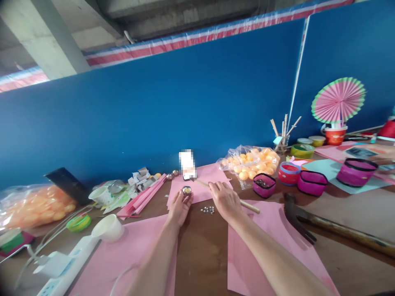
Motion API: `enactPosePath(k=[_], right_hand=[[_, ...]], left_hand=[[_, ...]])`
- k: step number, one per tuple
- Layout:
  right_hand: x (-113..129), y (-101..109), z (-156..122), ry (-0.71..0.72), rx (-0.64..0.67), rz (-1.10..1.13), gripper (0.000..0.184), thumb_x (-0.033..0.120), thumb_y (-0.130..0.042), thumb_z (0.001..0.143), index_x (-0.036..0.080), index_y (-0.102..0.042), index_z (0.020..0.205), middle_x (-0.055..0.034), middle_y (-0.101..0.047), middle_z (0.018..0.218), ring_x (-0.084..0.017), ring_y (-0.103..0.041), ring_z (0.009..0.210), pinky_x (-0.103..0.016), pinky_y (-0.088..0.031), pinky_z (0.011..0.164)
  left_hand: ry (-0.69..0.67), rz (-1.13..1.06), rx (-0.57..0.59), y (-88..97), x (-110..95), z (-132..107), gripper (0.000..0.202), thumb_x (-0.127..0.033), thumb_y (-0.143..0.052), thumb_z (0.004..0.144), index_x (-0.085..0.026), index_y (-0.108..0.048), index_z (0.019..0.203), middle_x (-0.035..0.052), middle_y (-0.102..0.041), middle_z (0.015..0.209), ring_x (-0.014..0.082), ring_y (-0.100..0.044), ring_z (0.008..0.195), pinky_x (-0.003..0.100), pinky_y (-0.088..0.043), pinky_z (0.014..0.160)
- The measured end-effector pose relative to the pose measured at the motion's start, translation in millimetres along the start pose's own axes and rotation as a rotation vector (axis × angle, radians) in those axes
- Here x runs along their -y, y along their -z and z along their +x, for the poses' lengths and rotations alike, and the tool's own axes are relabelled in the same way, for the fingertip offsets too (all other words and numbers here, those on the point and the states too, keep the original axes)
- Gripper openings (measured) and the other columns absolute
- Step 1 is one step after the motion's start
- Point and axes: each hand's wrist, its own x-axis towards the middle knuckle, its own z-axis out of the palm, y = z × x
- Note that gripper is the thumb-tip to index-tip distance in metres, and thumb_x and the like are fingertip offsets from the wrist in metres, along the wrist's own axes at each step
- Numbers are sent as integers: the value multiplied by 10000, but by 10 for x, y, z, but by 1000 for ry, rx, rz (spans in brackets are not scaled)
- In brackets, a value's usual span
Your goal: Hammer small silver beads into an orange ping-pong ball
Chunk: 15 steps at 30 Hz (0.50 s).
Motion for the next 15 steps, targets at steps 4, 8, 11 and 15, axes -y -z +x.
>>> enactPosePath(k=[4, 8, 11, 15], right_hand=[[81, 27, -43, 52, -64, 43, 310, 252, -325, 889, 235, -495, 1148, -50, -601, 849, -145, -513, 805, -220, -331, 608], [108, 28, -57, 96, -34, 58, 311, 242, -355, 877, 249, -497, 1154, -40, -612, 804, -134, -527, 762, -216, -322, 559], [104, 25, -60, 69, -27, 65, 307, 244, -343, 881, 242, -507, 1142, -39, -614, 806, -132, -535, 750, -215, -323, 558], [114, 30, -66, 50, -50, 75, 321, 230, -331, 884, 215, -501, 1156, -56, -615, 818, -133, -539, 759, -207, -332, 574]], left_hand=[[-21, 9, -34, 23, 5, 13, 196, -293, -628, 692, -148, -576, 813, 49, -635, 784, 124, -606, 693, 277, -480, 695], [-37, 35, 6, 16, 9, 6, 227, -314, -621, 697, -147, -581, 845, 45, -630, 780, 109, -595, 673, 258, -473, 671], [-39, 38, 14, 15, 12, 10, 237, -333, -602, 712, -136, -582, 842, 58, -633, 791, 111, -592, 681, 250, -471, 661], [-20, 19, -27, 33, 23, 23, 239, -336, -579, 731, -119, -585, 830, 83, -638, 803, 112, -588, 667, 243, -475, 633]])
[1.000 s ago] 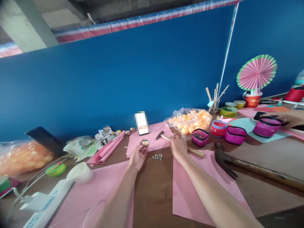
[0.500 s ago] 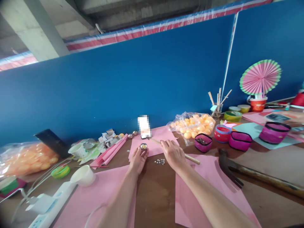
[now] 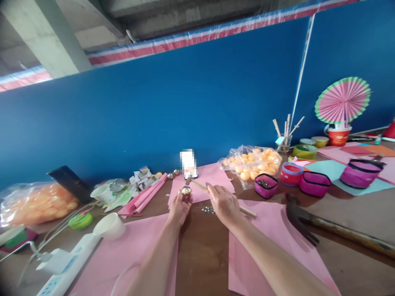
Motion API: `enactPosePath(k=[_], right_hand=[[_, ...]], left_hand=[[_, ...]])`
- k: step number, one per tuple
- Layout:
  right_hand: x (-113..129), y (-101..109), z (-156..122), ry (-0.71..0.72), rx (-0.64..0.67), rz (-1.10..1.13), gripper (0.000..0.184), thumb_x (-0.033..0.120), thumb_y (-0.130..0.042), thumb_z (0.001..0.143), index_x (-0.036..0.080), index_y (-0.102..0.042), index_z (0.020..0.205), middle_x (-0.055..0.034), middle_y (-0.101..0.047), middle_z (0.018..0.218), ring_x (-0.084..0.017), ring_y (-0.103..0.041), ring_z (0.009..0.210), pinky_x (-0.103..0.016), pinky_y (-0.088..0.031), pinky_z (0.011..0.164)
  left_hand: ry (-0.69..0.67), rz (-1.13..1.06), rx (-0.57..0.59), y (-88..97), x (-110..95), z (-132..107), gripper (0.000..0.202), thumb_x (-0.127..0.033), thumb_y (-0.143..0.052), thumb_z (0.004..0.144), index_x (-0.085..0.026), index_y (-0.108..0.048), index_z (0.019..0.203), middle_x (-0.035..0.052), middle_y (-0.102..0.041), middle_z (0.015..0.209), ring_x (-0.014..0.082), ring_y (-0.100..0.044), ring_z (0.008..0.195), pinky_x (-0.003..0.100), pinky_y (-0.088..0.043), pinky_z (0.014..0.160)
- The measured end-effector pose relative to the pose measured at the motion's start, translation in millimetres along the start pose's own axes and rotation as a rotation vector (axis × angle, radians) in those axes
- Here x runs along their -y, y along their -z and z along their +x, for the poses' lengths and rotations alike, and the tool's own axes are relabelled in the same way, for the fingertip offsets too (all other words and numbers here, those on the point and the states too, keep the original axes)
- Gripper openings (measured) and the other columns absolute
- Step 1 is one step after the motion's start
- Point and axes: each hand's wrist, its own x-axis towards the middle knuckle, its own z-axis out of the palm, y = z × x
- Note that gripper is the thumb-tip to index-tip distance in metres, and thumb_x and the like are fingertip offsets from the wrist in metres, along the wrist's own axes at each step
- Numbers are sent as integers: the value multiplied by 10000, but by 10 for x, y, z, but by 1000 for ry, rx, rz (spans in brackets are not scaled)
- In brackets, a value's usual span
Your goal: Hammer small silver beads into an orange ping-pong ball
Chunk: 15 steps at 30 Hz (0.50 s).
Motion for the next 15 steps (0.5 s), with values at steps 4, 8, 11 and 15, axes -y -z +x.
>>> enactPosePath(k=[4, 8, 11, 15], right_hand=[[30, 9, -9, 35, 15, -20, 308, 225, -339, 880, 221, -516, 1132, -46, -613, 779, -125, -539, 717, -206, -315, 537], [28, 8, -12, 12, -17, -24, 311, 239, -343, 880, 226, -511, 1142, -49, -614, 796, -127, -545, 739, -206, -326, 553], [27, -1, -8, 10, 5, -22, 301, 237, -355, 873, 231, -518, 1125, -41, -615, 787, -126, -547, 727, -210, -321, 541], [22, 3, -1, -16, 9, -10, 300, 231, -355, 868, 233, -529, 1112, -43, -618, 801, -130, -550, 747, -209, -330, 557]], left_hand=[[18, 4, 6, 5, -3, -5, 236, -327, -571, 739, -108, -590, 824, 96, -644, 794, 103, -578, 622, 231, -478, 594], [19, -30, -4, -7, -25, -17, 225, -320, -569, 742, -105, -595, 805, 100, -648, 792, 107, -586, 632, 220, -484, 582], [31, -16, -12, -11, -39, -22, 234, -331, -572, 739, -105, -595, 796, 94, -647, 775, 91, -578, 594, 202, -484, 558], [61, 25, -20, -18, -51, -35, 304, -386, -562, 735, -120, -596, 878, 74, -638, 760, 73, -568, 550, 190, -483, 534]])
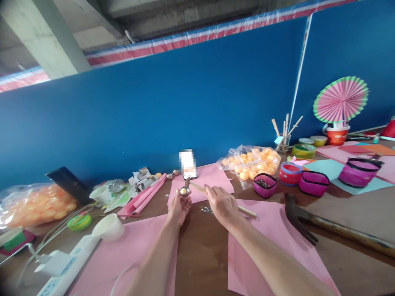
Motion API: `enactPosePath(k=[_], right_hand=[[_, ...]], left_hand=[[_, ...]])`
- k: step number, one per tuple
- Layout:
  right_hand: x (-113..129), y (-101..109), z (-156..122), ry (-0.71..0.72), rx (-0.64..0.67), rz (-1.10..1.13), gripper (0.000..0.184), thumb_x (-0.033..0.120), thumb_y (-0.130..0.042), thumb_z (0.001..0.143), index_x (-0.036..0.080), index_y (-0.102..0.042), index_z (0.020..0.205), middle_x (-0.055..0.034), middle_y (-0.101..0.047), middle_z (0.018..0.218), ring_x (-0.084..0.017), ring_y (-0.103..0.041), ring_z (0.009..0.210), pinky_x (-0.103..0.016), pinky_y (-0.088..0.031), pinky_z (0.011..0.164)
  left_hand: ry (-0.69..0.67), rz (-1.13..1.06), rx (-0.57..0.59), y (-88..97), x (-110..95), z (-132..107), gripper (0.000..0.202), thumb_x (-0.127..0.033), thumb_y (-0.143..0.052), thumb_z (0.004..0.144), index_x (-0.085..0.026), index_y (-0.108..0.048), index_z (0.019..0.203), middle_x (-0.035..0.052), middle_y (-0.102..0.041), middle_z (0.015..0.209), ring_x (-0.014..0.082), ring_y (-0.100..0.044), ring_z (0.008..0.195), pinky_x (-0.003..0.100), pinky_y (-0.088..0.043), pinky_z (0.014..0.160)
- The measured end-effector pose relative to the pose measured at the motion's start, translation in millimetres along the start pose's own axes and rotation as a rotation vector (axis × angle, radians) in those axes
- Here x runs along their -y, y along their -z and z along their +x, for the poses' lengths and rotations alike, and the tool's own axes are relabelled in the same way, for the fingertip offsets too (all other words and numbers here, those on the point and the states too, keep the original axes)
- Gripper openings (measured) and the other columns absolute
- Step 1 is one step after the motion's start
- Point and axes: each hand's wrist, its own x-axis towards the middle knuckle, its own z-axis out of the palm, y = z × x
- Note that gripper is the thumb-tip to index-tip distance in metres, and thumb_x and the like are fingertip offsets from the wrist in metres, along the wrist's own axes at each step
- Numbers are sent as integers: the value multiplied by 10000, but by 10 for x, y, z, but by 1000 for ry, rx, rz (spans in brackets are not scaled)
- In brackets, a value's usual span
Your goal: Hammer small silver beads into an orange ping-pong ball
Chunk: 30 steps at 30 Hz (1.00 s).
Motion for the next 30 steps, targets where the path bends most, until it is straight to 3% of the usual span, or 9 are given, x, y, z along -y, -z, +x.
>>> enactPosePath(k=[7, 12, 17, 23, 30], right_hand=[[-29, 31, 9, -34, -21, 26, 320, 242, -336, 875, 225, -510, 1143, -53, -615, 823, -139, -544, 784, -205, -345, 602], [7, 20, -1, -17, 48, 14, 301, 240, -359, 865, 232, -524, 1117, -46, -617, 805, -136, -548, 727, -209, -323, 547], [2, 14, -8, -43, 9, 24, 316, 238, -335, 875, 232, -508, 1139, -50, -616, 830, -136, -547, 764, -207, -343, 586], [-8, 12, -4, 5, 31, -24, 313, 241, -345, 873, 244, -511, 1139, -51, -614, 801, -138, -542, 737, -213, -327, 550], [10, 31, -5, 51, 24, -37, 324, 244, -331, 883, 233, -499, 1159, -53, -609, 795, -134, -535, 734, -213, -316, 537]], left_hand=[[6, -65, 39, -17, -9, -1, 345, -378, -544, 751, -170, -577, 1025, 50, -614, 755, 93, -580, 618, 211, -492, 587], [2, -75, 65, 8, 4, 6, 294, -289, -575, 739, -169, -584, 1008, 48, -613, 780, 96, -575, 632, 225, -490, 609], [-19, -57, 55, 3, -1, -8, 294, -287, -607, 711, -181, -588, 985, 34, -611, 771, 81, -561, 609, 209, -477, 582], [-38, -31, 10, -2, 15, 9, 229, -339, -636, 676, -139, -581, 773, 19, -598, 676, 80, -552, 572, 208, -454, 554], [-58, 2, 26, -12, 22, 2, 277, -350, -653, 655, -147, -566, 823, 19, -608, 700, 71, -544, 555, 197, -431, 531]])
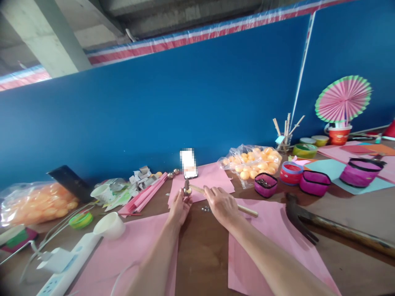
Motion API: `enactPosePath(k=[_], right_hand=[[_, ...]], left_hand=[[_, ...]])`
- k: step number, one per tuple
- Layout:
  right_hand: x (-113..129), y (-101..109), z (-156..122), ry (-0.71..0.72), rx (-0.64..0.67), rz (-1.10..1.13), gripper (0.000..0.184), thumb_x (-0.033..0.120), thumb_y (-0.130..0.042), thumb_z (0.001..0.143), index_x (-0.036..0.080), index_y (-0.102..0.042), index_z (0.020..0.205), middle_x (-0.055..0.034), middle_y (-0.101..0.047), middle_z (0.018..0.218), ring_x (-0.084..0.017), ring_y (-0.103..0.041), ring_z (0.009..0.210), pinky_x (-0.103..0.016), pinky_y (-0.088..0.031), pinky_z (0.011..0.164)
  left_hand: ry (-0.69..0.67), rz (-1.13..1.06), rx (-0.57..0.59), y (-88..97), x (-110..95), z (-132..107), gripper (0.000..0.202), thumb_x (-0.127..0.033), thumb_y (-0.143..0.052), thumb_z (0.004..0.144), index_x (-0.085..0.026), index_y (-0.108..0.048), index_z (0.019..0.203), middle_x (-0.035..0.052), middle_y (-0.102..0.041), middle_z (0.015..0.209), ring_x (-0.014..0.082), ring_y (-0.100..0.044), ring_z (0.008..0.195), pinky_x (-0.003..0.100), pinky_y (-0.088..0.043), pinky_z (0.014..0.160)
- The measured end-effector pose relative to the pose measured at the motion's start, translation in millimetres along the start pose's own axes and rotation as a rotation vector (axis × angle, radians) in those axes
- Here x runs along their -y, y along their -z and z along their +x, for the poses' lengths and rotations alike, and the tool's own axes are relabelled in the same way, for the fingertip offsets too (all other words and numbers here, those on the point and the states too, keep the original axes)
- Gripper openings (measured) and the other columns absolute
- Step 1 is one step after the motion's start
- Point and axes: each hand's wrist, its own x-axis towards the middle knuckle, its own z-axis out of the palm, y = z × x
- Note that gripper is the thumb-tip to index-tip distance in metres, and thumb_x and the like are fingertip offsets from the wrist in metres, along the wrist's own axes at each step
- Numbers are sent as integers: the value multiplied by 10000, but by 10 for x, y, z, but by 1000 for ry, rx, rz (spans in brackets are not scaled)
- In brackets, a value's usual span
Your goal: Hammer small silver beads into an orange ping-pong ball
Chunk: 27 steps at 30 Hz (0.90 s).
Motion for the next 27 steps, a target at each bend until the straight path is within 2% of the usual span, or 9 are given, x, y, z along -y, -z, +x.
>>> enactPosePath(k=[9, 16, 24, 27], right_hand=[[21, 16, -2, 35, -39, -5, 314, 225, -351, 878, 236, -509, 1149, -33, -601, 767, -119, -530, 708, -215, -320, 548], [-9, -11, -8, 50, -171, 6, 302, 214, -395, 865, 202, -523, 1138, -36, -599, 761, -112, -523, 723, -205, -332, 579], [42, -4, -26, 99, -83, 22, 283, 210, -402, 864, 229, -525, 1118, -20, -587, 748, -113, -516, 716, -209, -320, 580], [36, -4, -23, 84, -112, 27, 281, 208, -399, 865, 226, -528, 1114, -21, -587, 756, -112, -515, 715, -210, -315, 580]], left_hand=[[-10, 35, 2, -11, 7, -9, 303, -365, -659, 644, -141, -558, 822, 10, -600, 671, 52, -516, 503, 176, -404, 492], [5, -47, -16, 1, 5, 20, 283, -358, -650, 657, -119, -565, 783, 29, -599, 672, 66, -528, 516, 180, -415, 481], [76, -113, -75, 5, -9, 37, 179, -291, -592, 730, -114, -585, 751, 31, -602, 616, 72, -553, 504, 172, -459, 485], [108, -152, -86, 2, -24, 42, 187, -281, -555, 761, -99, -585, 733, 52, -616, 637, 62, -554, 504, 152, -477, 500]])
